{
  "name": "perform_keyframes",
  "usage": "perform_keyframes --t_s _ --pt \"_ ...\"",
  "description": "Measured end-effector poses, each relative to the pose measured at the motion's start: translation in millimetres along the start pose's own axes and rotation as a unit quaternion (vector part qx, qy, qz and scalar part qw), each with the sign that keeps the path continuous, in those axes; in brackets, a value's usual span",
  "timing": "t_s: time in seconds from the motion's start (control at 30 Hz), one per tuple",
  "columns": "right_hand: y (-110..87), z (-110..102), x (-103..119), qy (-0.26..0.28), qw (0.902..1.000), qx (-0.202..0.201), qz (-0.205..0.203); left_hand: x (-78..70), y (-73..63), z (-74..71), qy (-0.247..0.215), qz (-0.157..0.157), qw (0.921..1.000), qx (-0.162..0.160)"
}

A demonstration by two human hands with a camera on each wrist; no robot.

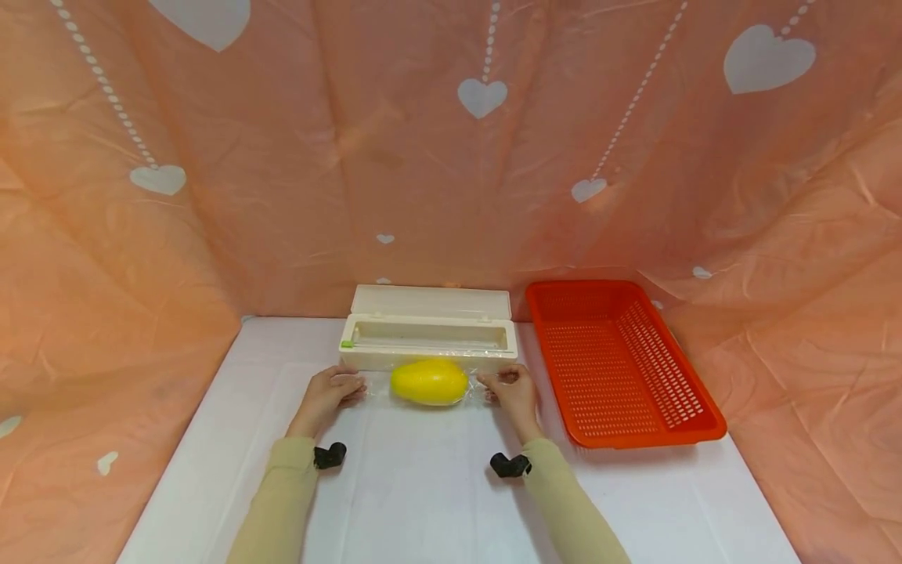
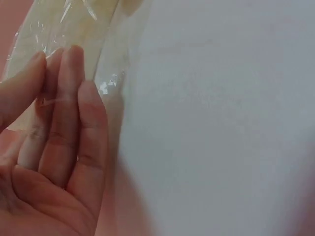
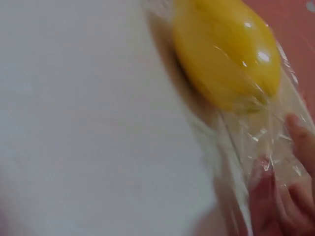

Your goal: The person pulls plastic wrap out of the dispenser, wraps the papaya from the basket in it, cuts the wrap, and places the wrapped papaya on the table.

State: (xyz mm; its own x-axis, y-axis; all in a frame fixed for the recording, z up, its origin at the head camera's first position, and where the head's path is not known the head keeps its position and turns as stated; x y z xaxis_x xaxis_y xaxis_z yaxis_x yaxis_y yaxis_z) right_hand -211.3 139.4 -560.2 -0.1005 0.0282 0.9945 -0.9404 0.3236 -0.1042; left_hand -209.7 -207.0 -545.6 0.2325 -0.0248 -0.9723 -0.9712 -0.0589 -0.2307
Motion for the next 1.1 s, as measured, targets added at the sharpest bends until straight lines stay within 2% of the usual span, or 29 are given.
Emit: perform_keyframes --t_s 0.07,0.13,0.3,0.4,0.63,0.8,0.9,0.97,1.1 --pt "2.1 -1 -1 -0.002 0.9997 0.025 0.009 1.6 2.3 1.1 -0.005 -0.008 0.9999 0.004" --pt "4.1 -1 -2 -0.007 0.9982 0.055 0.02 1.3 4.0 1.7 0.012 -0.004 0.9999 0.007" --pt "5.0 -3 -4 0.0 0.9906 0.123 0.06 0.8 4.5 0.4 0.045 0.002 0.9988 -0.016" --pt "4.7 -4 -7 0.022 0.9841 0.151 0.092 3.0 1.8 -0.6 0.033 -0.008 0.9993 -0.019" --pt "5.8 -6 -15 0.08 0.9694 0.191 0.131 6.7 -6.4 -2.8 -0.022 -0.015 0.9996 0.001" --pt "5.6 -9 -15 0.097 0.9587 0.222 0.149 10.6 -7.0 -4.9 -0.084 -0.033 0.9951 0.04" --pt "5.3 -10 -13 0.094 0.9566 0.231 0.151 12.0 -6.8 -5.2 -0.122 -0.05 0.9896 0.058" --pt "5.2 -10 -12 0.096 0.9559 0.232 0.153 12.0 -6.7 -4.6 -0.131 -0.052 0.9876 0.07" --pt "4.7 -10 -11 0.093 0.961 0.213 0.15 12.4 -6.2 -2.5 -0.123 -0.048 0.9885 0.074"
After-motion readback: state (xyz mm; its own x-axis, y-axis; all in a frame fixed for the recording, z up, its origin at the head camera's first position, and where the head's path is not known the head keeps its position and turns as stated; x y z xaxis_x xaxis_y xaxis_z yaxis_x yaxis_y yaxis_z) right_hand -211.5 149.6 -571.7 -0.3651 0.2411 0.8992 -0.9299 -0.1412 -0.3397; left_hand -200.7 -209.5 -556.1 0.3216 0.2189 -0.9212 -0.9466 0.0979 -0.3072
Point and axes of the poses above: each hand's wrist, its own y-axis towards the middle knuckle, its own z-axis out of the palm, x = y × z, the point moved 3 cm from there along y, towards the middle knuckle, and after that the axes turned 5 degrees about -x, right-handed, at the moved point
